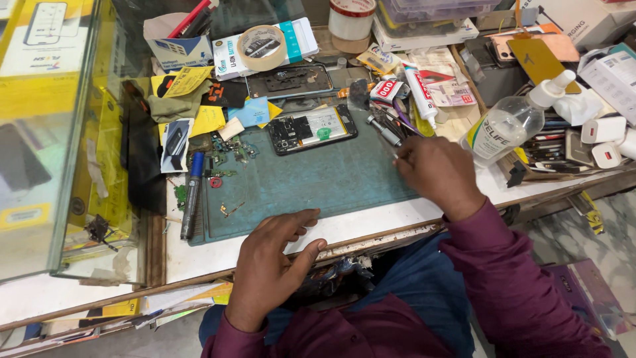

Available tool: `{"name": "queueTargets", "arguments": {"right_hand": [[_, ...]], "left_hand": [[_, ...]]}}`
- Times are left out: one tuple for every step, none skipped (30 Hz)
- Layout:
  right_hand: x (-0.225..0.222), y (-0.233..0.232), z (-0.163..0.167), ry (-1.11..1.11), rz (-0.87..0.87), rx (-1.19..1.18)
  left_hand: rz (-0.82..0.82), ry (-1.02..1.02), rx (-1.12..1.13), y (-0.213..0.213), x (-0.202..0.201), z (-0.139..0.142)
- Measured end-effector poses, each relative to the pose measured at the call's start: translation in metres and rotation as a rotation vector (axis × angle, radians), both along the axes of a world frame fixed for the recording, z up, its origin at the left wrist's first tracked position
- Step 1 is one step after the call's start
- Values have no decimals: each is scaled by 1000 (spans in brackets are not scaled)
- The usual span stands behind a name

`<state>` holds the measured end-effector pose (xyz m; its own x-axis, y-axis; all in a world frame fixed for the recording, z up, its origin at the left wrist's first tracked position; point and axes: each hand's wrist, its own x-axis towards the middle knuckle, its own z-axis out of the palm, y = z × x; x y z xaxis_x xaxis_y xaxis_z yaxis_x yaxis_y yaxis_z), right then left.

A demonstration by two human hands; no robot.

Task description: The person uses a precision tool to scrape adhesive from a yellow rectangular object on a workbench. They then pick up a disassembled smartphone and use a screwdriver to adjust components inside the phone chassis.

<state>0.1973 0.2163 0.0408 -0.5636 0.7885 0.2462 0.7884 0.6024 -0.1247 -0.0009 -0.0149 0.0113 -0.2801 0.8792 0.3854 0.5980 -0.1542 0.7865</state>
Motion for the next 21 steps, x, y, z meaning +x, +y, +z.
{"name": "queueTargets", "arguments": {"right_hand": [[0,5,-1,2,-8,48],[0,10,-1,12,-36,40],[-1,15,0,21,-65,33],[-2,19,1,30,-95,26],[-3,23,2,38,-85,29],[-6,26,3,45,-76,29],[-8,28,5,51,-67,30],[-10,30,7,67,-13,20],[-15,31,7,83,42,8],[-21,32,8,99,96,-6],[-28,33,9,105,205,16],[-37,36,9,112,313,36],[-45,39,10,121,423,59],[-55,46,12,90,506,66],[-68,52,14,58,594,74],[-79,58,15,24,683,82],[-88,63,17,-2,709,29],[-96,67,18,-29,736,-25],[-102,70,18,-56,762,-79],[-106,72,19,-74,756,-131],[-109,73,19,-92,749,-184]], "left_hand": [[3,4,6,0,0,0],[4,2,11,0,0,0],[5,0,16,0,0,0],[4,-2,21,0,1,0],[4,5,24,0,0,0],[4,11,24,0,0,0],[2,17,24,0,0,0],[1,13,24,0,0,-1],[2,8,21,0,0,-1],[1,4,17,0,0,-1],[1,0,16,0,0,-1],[1,-2,14,0,0,-1],[3,-3,14,0,0,-1],[6,-8,10,1,0,-1],[13,-13,7,2,0,0],[22,-19,4,1,1,0],[21,-29,0,1,1,0],[21,-39,-4,1,1,1],[21,-50,-9,0,1,1],[18,-49,-5,0,1,0],[14,-47,-1,0,1,0]]}}
